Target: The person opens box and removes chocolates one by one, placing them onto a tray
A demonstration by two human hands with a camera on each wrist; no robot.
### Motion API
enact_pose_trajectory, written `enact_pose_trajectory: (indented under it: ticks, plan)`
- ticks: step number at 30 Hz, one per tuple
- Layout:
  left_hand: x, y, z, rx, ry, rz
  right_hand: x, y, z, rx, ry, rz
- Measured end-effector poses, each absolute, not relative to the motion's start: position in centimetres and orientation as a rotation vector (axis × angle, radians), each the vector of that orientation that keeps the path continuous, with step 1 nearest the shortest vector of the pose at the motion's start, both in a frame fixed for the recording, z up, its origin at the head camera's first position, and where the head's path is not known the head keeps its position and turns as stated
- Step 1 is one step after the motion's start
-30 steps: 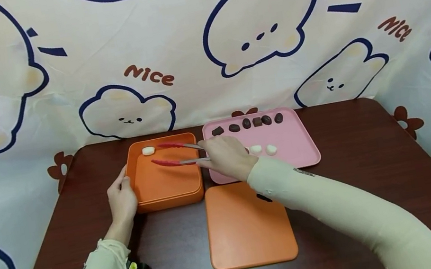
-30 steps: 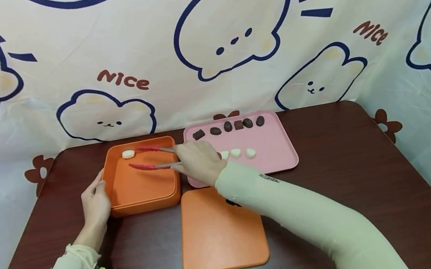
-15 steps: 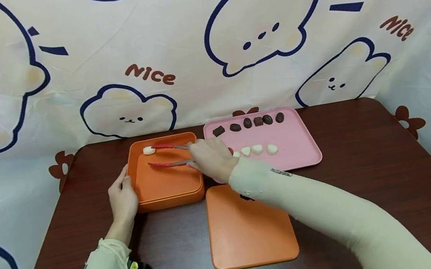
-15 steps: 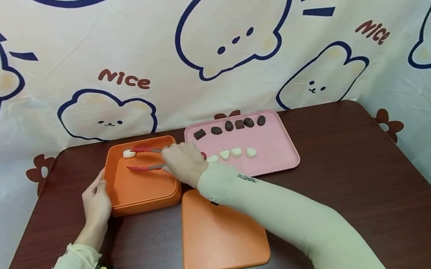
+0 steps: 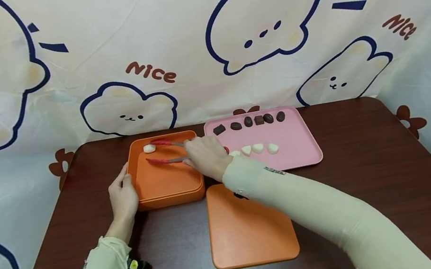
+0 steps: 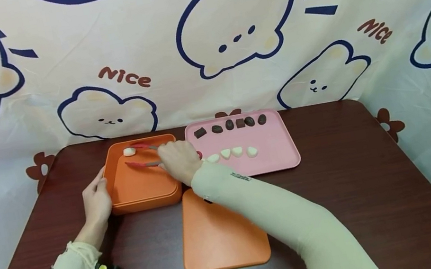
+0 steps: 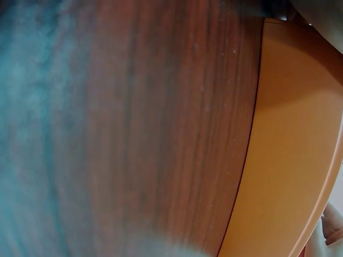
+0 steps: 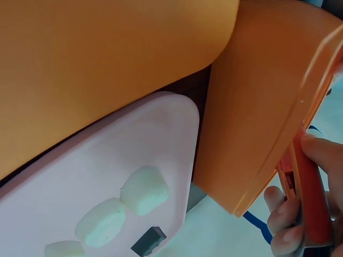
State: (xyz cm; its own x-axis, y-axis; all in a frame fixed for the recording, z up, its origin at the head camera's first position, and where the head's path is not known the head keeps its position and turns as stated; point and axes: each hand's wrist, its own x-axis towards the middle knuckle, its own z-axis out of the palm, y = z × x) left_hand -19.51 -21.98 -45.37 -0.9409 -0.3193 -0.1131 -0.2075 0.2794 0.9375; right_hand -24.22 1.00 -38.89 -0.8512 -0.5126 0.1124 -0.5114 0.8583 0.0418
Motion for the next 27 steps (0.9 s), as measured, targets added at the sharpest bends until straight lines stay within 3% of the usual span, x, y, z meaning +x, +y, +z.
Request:
enact_pose_trajectory:
  ticks: [7,17,27]
  plan:
    - [-19.5,-22.0,-45.4,0.502,-2.424,-1.758,-24.1,1.1,-38.6,0.794,-2.974,0.044]
    - [-19.4,-21.9,-45.3,0.505,-2.426,-1.753,-23.8,-0.1,-39.2,0.819,-2.792,-0.210]
    - [-19.4,-21.9,-45.1,0.510,-2.442,-1.748,-23.7,0.0,-37.9,0.808,-3.002,0.056]
